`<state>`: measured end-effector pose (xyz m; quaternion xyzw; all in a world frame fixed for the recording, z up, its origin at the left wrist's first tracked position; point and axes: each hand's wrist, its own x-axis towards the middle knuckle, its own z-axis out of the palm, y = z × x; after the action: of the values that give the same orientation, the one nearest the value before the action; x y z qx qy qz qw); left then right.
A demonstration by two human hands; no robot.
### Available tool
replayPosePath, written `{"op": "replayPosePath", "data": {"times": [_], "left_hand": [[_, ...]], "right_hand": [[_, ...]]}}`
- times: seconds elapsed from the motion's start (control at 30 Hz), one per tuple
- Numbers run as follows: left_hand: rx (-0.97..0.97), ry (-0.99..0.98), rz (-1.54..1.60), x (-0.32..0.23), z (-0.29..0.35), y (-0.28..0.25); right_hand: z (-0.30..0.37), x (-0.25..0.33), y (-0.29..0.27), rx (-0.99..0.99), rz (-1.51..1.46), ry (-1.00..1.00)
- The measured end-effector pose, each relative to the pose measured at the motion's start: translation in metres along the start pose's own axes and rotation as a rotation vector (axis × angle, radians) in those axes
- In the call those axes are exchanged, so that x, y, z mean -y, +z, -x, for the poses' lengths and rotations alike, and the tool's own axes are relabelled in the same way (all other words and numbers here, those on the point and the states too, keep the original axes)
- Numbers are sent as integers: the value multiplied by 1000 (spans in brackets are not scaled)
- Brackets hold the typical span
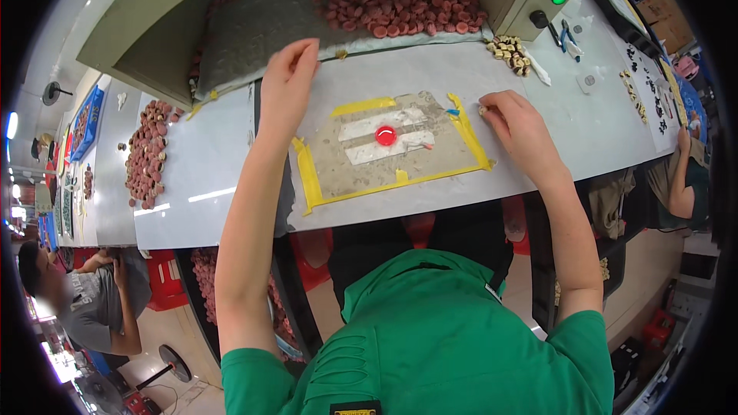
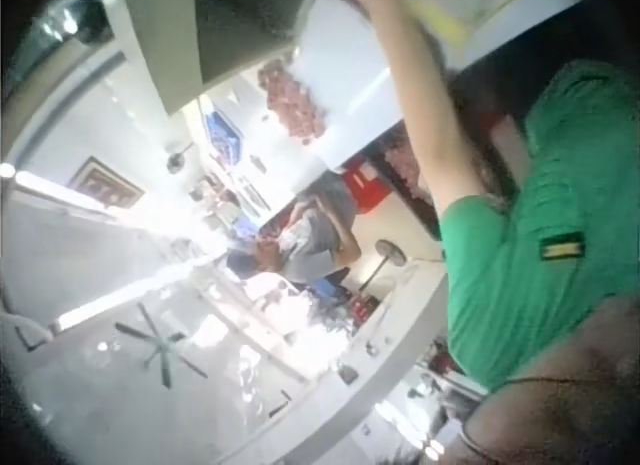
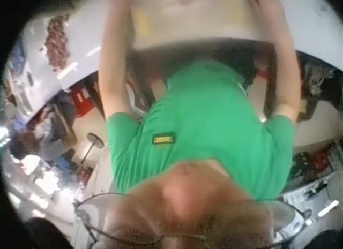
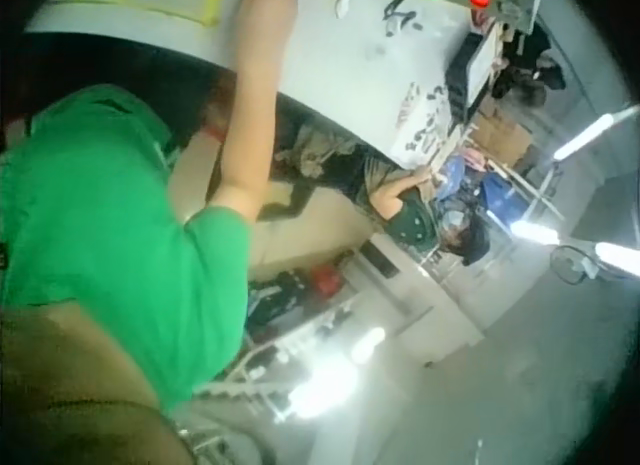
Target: The person assembles small figurines by picking up components by hand, applying glue to them, and pressing the pieces together.
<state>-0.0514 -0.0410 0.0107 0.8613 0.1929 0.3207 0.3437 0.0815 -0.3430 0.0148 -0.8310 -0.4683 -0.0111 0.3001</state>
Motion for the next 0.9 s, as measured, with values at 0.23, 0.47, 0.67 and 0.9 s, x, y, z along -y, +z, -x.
{"op": "replayPosePath", "data": {"times": [0.23,0.47,0.67,0.9], "left_hand": [[64,-713,1388,-32,98,-8],[60,-705,1452,-41,123,2],[99,-676,1492,-36,128,2],[111,-673,1549,-32,129,2]], "right_hand": [[-11,21,10,71,116,-25],[-32,81,48,131,-140,-298],[-39,81,69,172,-38,-365],[-39,82,72,172,-14,-381]]}}
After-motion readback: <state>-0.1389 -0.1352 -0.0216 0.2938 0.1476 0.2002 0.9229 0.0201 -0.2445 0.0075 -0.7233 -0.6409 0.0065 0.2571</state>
